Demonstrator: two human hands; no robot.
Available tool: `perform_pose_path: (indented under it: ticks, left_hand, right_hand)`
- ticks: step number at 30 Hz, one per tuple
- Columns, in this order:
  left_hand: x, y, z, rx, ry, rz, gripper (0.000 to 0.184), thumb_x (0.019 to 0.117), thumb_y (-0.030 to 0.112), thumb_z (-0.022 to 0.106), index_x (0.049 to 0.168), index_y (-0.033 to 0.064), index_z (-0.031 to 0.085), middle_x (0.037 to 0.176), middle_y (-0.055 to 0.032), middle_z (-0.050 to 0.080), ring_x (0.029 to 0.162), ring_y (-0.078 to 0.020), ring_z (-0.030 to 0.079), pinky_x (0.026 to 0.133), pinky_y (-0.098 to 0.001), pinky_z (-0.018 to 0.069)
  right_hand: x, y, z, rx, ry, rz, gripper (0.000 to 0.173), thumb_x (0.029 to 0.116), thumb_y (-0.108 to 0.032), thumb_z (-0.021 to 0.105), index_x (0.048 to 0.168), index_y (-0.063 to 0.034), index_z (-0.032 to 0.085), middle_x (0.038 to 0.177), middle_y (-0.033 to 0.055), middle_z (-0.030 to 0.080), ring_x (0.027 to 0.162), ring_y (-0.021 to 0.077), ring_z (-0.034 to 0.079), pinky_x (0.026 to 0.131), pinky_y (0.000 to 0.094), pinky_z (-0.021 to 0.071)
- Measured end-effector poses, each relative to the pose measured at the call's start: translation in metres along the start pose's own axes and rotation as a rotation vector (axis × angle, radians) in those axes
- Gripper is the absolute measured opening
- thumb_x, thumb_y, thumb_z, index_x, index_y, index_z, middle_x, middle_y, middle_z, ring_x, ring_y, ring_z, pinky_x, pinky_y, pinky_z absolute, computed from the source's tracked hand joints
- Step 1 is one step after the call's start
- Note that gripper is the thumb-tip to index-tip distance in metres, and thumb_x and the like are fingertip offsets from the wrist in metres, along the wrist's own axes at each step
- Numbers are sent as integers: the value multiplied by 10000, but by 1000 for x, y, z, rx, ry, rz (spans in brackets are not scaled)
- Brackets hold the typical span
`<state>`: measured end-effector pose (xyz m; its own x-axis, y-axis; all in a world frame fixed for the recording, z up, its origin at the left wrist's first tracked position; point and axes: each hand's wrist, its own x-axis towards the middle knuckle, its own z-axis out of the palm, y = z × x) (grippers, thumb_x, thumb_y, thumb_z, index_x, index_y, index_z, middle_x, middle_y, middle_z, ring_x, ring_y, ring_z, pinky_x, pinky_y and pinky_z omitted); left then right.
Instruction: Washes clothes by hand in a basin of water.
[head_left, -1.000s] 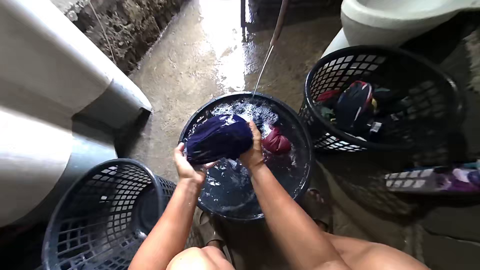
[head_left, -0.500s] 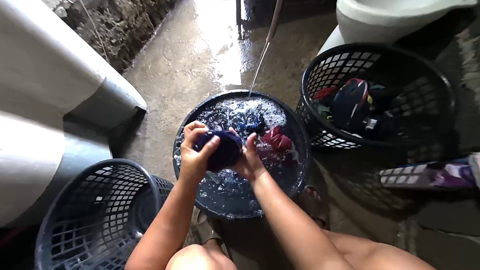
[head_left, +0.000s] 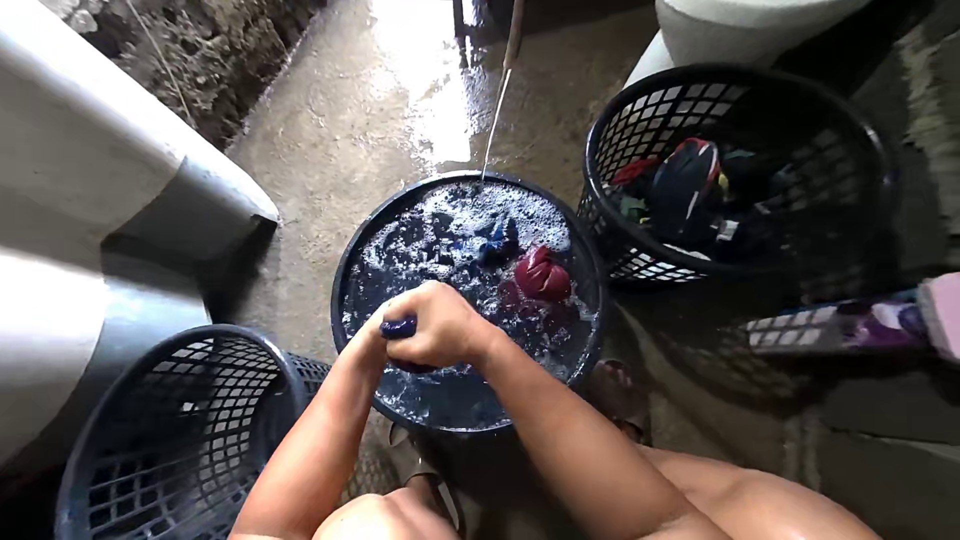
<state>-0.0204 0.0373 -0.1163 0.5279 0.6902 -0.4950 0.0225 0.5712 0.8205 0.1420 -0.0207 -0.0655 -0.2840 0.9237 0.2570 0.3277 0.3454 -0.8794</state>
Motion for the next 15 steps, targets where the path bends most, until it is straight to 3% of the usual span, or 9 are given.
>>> perform_pose_path:
  ticks: [4, 7, 8, 9, 11, 12, 13, 14, 15]
  left_hand:
    - [4, -8, -9, 139, 67, -111, 178, 1065, 130, 471, 991, 64, 619, 798, -21, 647, 725, -103, 634, 707, -293, 554]
    - [8, 3, 9, 63, -11, -170, 321, 1115, 272, 387, 985, 96, 621, 772, -20, 668, 692, -110, 656, 656, -293, 571]
    - [8, 9, 20, 13, -11, -121, 384, 1116, 334, 352, 964, 127, 638, 771, -3, 688, 698, -96, 670, 650, -282, 580]
    - [11, 13, 24, -63, -18, -50, 436, 1105, 388, 323, 1008, 141, 669, 843, -4, 720, 775, -108, 695, 709, -307, 597]
    - [17, 19, 23, -131, -67, 85, 579, 1093, 522, 232, 1191, 145, 660, 1116, -34, 728, 1042, -181, 695, 903, -420, 587]
    - [20, 20, 18, -42, -94, 124, 623, 1093, 533, 169, 1326, 147, 600, 1295, -43, 669, 1192, -221, 642, 998, -483, 544]
    - [23, 17, 15, 128, -58, 150, 612, 1106, 487, 157, 1375, 134, 578, 1389, -42, 626, 1253, -233, 616, 1029, -493, 522]
    - [28, 10, 11, 329, 7, 170, 548, 1118, 411, 218, 1386, 108, 588, 1428, -59, 604, 1269, -238, 606, 1034, -490, 513]
    - [35, 0, 7, 546, 63, 189, 454, 1111, 322, 320, 1390, 83, 587, 1448, -86, 579, 1283, -247, 589, 1041, -488, 503]
  right_hand:
    - [-3, 5, 2, 16, -170, 22, 205, 860, -266, 723, 743, -101, 692, 666, 29, 627, 678, 182, 627, 602, 479, 478]
    - [-10, 21, -1, 163, -38, -2, 144, 851, -183, 714, 814, -45, 730, 720, 61, 674, 693, 171, 651, 630, 452, 523]
    - [-14, 28, -6, 241, 76, 13, 139, 864, -150, 715, 863, -15, 746, 768, 79, 701, 721, 164, 666, 672, 433, 554]
    - [-19, 33, -15, 327, 226, 69, 142, 881, -137, 701, 899, 0, 734, 811, 86, 706, 750, 153, 666, 709, 410, 566]
    - [-26, 42, -40, 601, 642, 216, 169, 919, -158, 652, 967, -13, 722, 865, 63, 719, 806, 131, 684, 771, 386, 600]
    - [-28, 48, -53, 796, 863, 243, 198, 944, -208, 604, 997, -38, 691, 891, 53, 706, 846, 141, 681, 794, 399, 595]
    - [-29, 53, -67, 1016, 1069, 178, 217, 979, -262, 532, 1026, -84, 647, 925, 31, 689, 889, 143, 672, 806, 401, 586]
    - [-32, 58, -82, 1230, 1215, 29, 314, 1037, -369, 444, 1144, -117, 598, 1050, 47, 679, 1002, 180, 667, 874, 443, 578]
    - [-36, 65, -95, 1391, 1287, -133, 511, 1064, -540, 355, 1351, -143, 500, 1266, 101, 626, 1167, 262, 630, 973, 524, 545]
